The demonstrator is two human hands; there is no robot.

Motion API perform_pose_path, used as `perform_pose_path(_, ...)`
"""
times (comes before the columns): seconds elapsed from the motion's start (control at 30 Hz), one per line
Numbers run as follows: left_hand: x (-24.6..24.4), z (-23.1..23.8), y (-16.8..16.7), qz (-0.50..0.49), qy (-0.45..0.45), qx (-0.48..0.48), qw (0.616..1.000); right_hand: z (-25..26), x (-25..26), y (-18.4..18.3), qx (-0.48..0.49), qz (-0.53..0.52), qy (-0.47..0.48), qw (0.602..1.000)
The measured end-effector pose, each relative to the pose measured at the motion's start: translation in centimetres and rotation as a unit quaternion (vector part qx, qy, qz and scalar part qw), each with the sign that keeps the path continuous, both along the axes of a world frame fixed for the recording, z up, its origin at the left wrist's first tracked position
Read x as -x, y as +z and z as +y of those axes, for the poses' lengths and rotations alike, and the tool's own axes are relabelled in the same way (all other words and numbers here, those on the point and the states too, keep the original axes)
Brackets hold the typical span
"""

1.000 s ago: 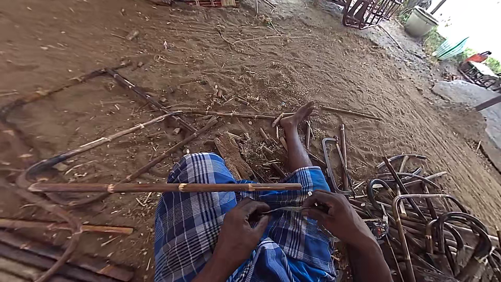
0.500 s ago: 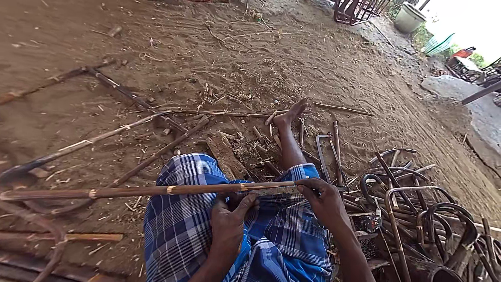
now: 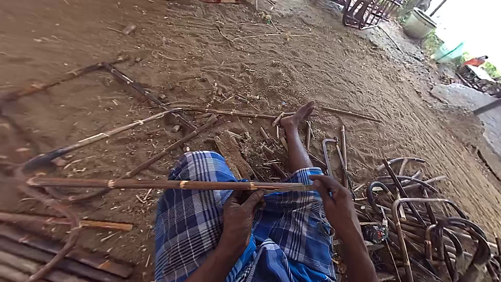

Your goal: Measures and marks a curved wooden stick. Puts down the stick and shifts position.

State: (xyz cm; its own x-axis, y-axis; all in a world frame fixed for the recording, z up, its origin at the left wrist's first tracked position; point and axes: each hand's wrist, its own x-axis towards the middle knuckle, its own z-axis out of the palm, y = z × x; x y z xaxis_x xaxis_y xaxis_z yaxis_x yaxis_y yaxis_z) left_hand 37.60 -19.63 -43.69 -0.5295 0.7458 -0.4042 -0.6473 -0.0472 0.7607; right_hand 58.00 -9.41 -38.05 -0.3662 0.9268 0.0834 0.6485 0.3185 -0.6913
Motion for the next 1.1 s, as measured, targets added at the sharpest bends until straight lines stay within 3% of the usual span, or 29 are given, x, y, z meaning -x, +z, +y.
perform_pose_path(0.1, 0.3, 0.0, -0.4, 0.007, 0.000, -0.005, 1.000, 0.4, 0.9, 1.2, -0.042, 0.055, 0.007, 0.998)
perform_pose_path(0.27, 0.3, 0.1, -0.6, 0.009, -0.027, -0.008, 1.000, 0.3, 4.6, 3.1, -0.017, 0.190, 0.171, 0.967)
perform_pose_path(0.5, 1.0, 0.2, -0.4, -0.017, -0.049, 0.004, 0.999, 0.8, 9.4, 0.5, -0.007, 0.090, 0.264, 0.960)
perform_pose_path(0.63, 1.0, 0.2, -0.6, -0.026, -0.051, -0.003, 0.998, 1.2, 10.2, -0.2, -0.023, 0.020, 0.275, 0.961)
perform_pose_path(0.77, 1.1, 0.1, -0.5, -0.019, -0.061, -0.001, 0.998, 1.6, 9.9, -0.4, -0.035, 0.017, 0.321, 0.946)
perform_pose_path(1.0, 1.2, -0.1, -0.8, -0.013, -0.073, -0.003, 0.997, 0.7, 10.4, -1.1, -0.142, -0.036, 0.318, 0.937)
perform_pose_path(1.1, 1.4, -0.2, -0.8, -0.010, -0.077, -0.003, 0.997, 0.5, 10.6, -1.1, -0.138, -0.051, 0.309, 0.940)
